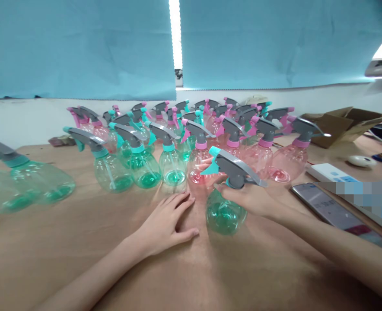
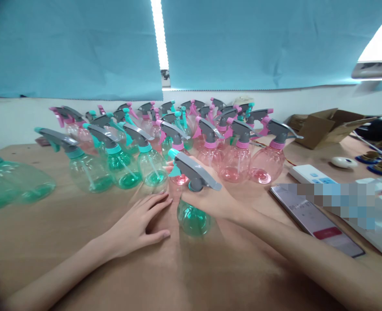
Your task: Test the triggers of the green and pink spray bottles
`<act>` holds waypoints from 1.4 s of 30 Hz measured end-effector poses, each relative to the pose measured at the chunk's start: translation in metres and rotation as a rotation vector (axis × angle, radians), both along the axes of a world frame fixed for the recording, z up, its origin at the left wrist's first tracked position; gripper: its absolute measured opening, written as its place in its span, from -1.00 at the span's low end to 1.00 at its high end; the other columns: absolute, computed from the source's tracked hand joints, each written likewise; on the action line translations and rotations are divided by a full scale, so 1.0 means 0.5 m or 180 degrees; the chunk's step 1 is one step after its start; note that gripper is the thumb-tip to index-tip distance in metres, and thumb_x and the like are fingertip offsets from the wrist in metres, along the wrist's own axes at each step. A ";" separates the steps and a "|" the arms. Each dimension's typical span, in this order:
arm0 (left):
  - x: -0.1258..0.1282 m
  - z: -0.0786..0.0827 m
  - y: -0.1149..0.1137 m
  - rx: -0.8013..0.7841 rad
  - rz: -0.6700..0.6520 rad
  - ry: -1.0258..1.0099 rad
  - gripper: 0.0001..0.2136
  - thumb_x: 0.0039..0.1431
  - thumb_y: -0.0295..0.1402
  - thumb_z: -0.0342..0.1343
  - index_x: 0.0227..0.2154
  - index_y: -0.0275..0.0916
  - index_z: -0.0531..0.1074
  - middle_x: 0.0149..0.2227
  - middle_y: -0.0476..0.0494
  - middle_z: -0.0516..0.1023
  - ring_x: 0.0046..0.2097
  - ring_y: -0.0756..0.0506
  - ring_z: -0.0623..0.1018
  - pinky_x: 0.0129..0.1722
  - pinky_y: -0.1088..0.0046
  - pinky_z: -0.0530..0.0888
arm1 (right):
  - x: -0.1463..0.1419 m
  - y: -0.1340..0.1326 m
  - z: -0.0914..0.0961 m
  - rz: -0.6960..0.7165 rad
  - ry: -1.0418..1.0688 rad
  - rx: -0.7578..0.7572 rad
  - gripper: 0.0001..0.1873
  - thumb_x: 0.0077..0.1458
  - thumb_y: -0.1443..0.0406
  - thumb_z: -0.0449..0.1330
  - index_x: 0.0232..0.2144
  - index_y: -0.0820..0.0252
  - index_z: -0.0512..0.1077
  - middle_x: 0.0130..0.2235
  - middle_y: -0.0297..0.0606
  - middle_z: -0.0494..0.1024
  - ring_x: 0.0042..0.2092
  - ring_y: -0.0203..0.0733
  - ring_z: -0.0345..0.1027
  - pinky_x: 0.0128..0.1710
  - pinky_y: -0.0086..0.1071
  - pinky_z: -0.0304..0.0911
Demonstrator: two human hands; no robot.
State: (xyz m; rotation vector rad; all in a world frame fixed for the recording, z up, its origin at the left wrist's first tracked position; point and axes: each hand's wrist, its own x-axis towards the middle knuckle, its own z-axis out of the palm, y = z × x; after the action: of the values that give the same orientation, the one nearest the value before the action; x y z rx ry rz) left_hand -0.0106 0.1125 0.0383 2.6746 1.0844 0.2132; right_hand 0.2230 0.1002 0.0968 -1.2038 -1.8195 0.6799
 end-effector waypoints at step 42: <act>0.004 -0.006 -0.003 0.0067 -0.0028 -0.0161 -0.30 0.10 -0.01 0.15 0.23 -0.26 0.19 0.27 -0.33 0.20 0.27 -0.33 0.19 0.21 0.08 0.16 | -0.020 -0.003 -0.003 -0.0456 0.0138 0.0142 -0.94 -0.12 0.33 0.13 -0.50 0.04 0.38 -0.59 -0.43 0.31 -0.52 -0.26 0.18 -0.52 -0.39 0.21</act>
State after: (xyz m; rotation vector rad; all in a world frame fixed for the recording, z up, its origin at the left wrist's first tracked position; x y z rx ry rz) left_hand -0.0088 0.1112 0.0355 2.6768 1.0608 0.2906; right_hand 0.2131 0.0985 0.0952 -1.2665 -1.6861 0.5769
